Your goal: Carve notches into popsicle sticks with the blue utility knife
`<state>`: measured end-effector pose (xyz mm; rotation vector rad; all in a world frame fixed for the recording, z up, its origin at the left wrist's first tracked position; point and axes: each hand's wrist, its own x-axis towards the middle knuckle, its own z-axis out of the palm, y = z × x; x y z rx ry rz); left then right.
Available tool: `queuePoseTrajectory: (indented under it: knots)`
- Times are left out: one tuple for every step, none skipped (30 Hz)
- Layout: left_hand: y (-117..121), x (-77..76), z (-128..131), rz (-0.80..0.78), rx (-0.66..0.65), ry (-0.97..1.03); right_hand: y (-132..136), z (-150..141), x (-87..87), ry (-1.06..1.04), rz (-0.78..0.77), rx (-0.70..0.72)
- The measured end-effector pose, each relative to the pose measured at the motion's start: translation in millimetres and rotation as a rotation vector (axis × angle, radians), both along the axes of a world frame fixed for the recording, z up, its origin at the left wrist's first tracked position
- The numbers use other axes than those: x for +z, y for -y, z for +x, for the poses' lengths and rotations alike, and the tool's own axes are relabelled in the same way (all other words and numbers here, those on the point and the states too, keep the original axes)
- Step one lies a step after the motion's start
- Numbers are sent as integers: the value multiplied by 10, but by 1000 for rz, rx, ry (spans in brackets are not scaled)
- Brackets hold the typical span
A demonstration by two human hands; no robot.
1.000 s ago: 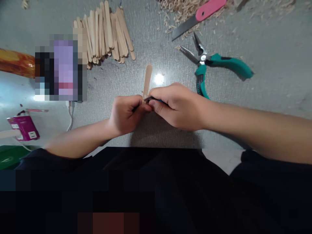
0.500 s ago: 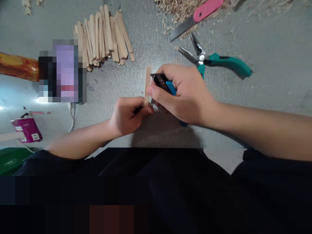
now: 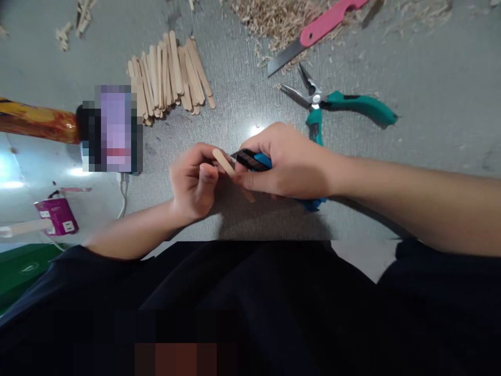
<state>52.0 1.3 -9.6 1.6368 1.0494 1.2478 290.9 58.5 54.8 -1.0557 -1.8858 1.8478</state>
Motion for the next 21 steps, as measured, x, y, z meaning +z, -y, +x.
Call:
queuePoseTrajectory:
  knots:
    - [4, 21, 6, -4, 31, -25, 8, -1, 15, 7, -12, 10]
    - [8, 42, 14, 5, 55, -50, 13, -5, 23, 8, -21, 15]
    - [12, 63, 25, 18, 78, -70, 15, -9, 24, 4, -34, 16]
    - [16, 82, 38, 38, 105, -69, 13, -13, 18, 1, -51, 13]
    - [20, 97, 53, 51, 137, -53, 8, -16, 6, -2, -68, 5]
    - [22, 108, 69, 52, 174, -28, 2, -17, -10, -6, -81, -1]
    - [24, 116, 85, 36, 215, -4, -5, -17, -31, -10, -84, -1]
    - [23, 121, 100, 5, 258, 13, -12, -14, -52, -14, -75, 5]
    - [20, 123, 113, -35, 295, 24, -19, -10, -74, -14, -60, 14]
    - [14, 124, 122, -74, 324, 33, -27, -4, -93, -9, -48, 19]
    - [7, 122, 127, -112, 347, 42, -36, 3, -107, 1, -47, 17]
    - [-2, 120, 126, -140, 363, 60, -49, 9, -116, 9, -60, 6]
    - [-12, 117, 121, -163, 364, 82, -66, 15, -118, 7, -83, -12]
    - [-22, 115, 110, -181, 349, 106, -88, 19, -115, -9, -110, -33]
    - [-32, 114, 96, -193, 315, 121, -115, 21, -105, -36, -130, -60]
    - [-41, 113, 80, -190, 262, 121, -143, 20, -92, -72, -140, -89]
    - [-48, 114, 62, -165, 193, 102, -170, 18, -78, -111, -139, -117]
    - [-54, 115, 46, -113, 121, 70, -191, 17, -64, -145, -133, -138]
    - [-57, 116, 31, -46, 55, 30, -202, 18, -53, -161, -122, -146]
    - [-59, 115, 20, 16, 0, -9, -201, 24, -49, -164, -96, -144]
    - [-57, 113, 11, 65, -42, -38, -185, 37, -51, -152, -50, -139]
